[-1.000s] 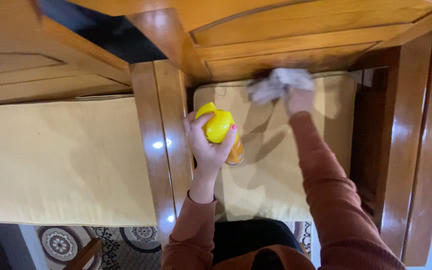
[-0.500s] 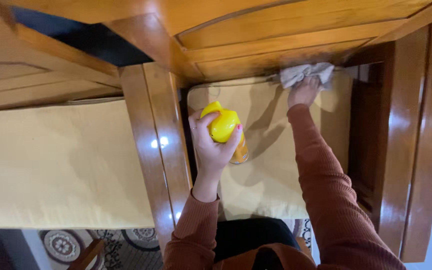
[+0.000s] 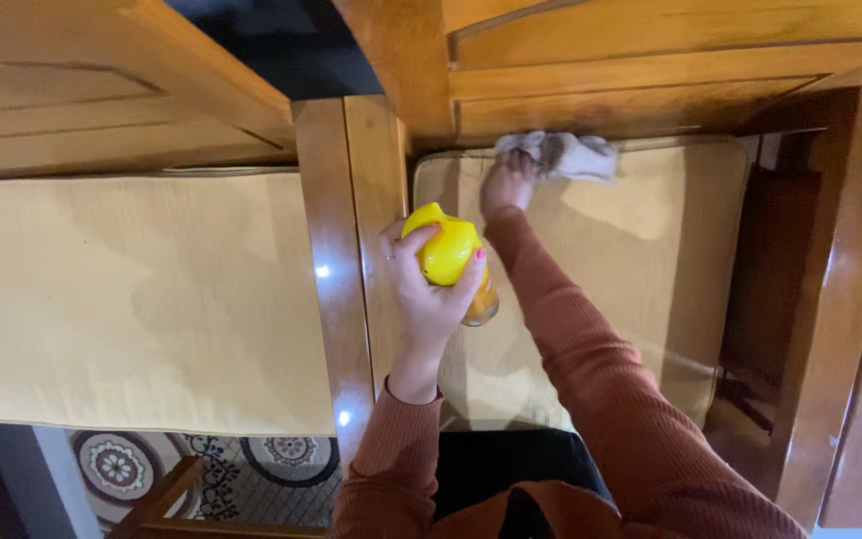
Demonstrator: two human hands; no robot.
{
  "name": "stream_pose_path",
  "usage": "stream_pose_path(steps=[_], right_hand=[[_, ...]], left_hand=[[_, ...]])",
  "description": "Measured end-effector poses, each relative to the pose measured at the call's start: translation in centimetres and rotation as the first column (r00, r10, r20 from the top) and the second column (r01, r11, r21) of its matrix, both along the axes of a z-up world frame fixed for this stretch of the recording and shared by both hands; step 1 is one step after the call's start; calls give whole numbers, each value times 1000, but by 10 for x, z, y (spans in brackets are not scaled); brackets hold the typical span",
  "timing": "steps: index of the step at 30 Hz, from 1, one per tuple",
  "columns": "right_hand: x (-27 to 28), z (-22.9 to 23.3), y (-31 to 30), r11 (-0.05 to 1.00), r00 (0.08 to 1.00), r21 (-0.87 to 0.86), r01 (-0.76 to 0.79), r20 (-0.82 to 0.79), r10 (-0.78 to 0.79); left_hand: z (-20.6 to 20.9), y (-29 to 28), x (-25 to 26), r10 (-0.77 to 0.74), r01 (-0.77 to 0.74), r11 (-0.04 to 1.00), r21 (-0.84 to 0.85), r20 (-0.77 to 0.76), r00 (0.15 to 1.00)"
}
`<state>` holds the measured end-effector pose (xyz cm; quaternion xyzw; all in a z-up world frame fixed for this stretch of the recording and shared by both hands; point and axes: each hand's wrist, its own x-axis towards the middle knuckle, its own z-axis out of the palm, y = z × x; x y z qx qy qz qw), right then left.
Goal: The person cleans the surfaces of a wooden table and several wooden chairs with cushions by spraying a liquid from a can and wiping the surfaces with a cloth.
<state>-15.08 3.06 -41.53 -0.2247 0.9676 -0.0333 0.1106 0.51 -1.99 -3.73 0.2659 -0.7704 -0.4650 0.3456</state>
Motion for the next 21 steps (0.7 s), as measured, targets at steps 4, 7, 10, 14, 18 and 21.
stream_pose_path(steps=[4,7,10,14,18,21], right_hand=[[17,9,-39,993,993,-6,-116,-38,115],[25,15,-33,957,963,-117,-264,30,269],[21,26,-9,876,971,-483,0,210,116],[-11,59,46,-278,734,-687,671,667,124],[-102,76,120,173,769,-887,428,257,-586],[-208,101,153,-4,816,-937,348,305,-491]], left_hand=[[1,-4,14,45,-44,998,-52,13,999],[1,-4,20,71,-69,996,-65,22,997],[4,3,21,47,-46,996,-78,12,999],[9,18,13,8,-8,1000,-6,6,1000],[14,40,-7,-16,17,999,-33,44,999],[17,57,-24,-59,59,997,-55,4,998]])
